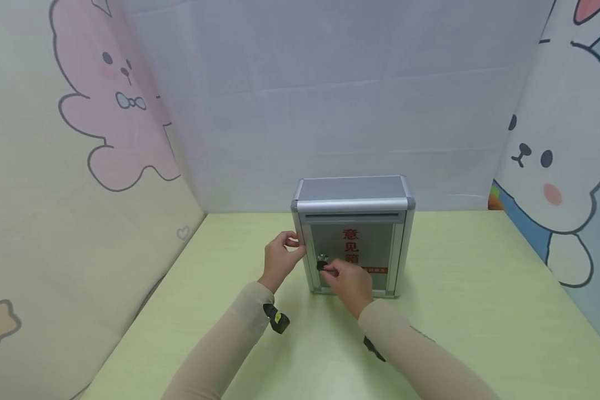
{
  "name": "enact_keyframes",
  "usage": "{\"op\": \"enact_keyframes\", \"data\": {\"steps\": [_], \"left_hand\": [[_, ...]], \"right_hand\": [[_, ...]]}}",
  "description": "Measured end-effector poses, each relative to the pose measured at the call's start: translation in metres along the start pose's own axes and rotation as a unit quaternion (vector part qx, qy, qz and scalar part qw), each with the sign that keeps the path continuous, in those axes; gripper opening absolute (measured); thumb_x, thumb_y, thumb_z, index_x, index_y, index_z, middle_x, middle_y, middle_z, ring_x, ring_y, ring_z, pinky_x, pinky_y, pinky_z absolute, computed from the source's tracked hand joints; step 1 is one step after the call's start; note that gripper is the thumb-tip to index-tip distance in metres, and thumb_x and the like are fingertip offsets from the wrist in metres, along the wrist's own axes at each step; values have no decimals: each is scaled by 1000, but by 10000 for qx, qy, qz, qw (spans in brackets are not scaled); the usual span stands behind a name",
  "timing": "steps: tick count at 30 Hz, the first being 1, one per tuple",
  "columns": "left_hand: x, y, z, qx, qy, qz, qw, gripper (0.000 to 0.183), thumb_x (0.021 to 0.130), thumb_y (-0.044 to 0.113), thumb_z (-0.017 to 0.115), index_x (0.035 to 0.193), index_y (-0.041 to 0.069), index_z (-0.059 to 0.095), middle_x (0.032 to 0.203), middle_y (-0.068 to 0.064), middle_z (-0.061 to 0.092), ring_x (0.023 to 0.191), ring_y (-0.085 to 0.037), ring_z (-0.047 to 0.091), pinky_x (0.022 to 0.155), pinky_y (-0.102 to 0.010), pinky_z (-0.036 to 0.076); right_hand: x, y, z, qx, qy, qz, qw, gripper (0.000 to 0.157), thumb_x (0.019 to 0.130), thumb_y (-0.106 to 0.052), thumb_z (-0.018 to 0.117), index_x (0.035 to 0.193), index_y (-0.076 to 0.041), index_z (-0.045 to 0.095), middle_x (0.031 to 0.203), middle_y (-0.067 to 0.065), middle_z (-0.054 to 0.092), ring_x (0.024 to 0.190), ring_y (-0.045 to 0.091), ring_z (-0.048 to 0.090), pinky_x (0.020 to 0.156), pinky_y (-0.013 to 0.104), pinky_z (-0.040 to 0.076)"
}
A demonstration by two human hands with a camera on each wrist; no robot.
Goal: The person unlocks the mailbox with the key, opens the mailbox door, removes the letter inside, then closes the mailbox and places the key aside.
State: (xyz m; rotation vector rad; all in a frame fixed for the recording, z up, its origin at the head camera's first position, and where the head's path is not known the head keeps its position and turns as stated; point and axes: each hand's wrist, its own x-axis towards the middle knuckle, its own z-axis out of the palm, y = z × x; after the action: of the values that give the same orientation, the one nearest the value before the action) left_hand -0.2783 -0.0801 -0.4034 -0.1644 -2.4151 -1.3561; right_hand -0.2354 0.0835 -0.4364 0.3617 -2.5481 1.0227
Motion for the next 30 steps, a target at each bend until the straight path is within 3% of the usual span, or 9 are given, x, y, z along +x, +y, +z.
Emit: {"op": "enact_keyframes", "data": {"steps": [7, 13, 18, 24, 30], "left_hand": [[2, 0, 0, 0, 13, -32, 10000, 20, 75, 13, 70, 92, 4, 65, 83, -11, 71, 55, -11, 58, 50, -25, 42], [1, 0, 0, 22, 17, -88, 10000, 20, 75, 13, 70, 92, 5, 65, 83, -9, 71, 56, -10, 58, 51, -24, 42], [1, 0, 0, -14, 18, -74, 10000, 21, 75, 13, 71, 93, 4, 65, 83, -9, 71, 57, -12, 59, 51, -24, 43], [0, 0, -1, -42, 28, -6, 10000, 22, 76, 14, 70, 95, 4, 66, 83, -10, 71, 59, -14, 61, 52, -25, 43], [-1, 0, -1, -10, -43, -51, 10000, 22, 77, 15, 69, 96, 4, 66, 84, -10, 72, 61, -15, 63, 53, -25, 43]], "right_hand": [[0, -1, 2, -302, 289, -221, 9989, 13, 79, -16, 78, 85, -6, 72, 46, -8, 46, 42, 1, 27, 42, 22, 22], [-3, -2, 5, -394, 405, -220, 9982, 16, 79, -17, 78, 85, -4, 71, 44, -9, 34, 40, 3, 26, 41, 21, 19], [-4, -3, 9, -344, 426, -51, 9985, 17, 80, -17, 77, 85, -2, 71, 44, -7, 36, 40, 4, 27, 41, 22, 18], [-4, -8, 11, -38, 286, 531, 9982, 18, 82, -19, 75, 84, -1, 71, 46, -7, 41, 41, 6, 31, 42, 22, 22], [-4, -11, 12, 323, 141, 1062, 9937, 21, 85, -21, 72, 86, 0, 72, 53, -4, 55, 45, 7, 36, 45, 24, 27]]}}
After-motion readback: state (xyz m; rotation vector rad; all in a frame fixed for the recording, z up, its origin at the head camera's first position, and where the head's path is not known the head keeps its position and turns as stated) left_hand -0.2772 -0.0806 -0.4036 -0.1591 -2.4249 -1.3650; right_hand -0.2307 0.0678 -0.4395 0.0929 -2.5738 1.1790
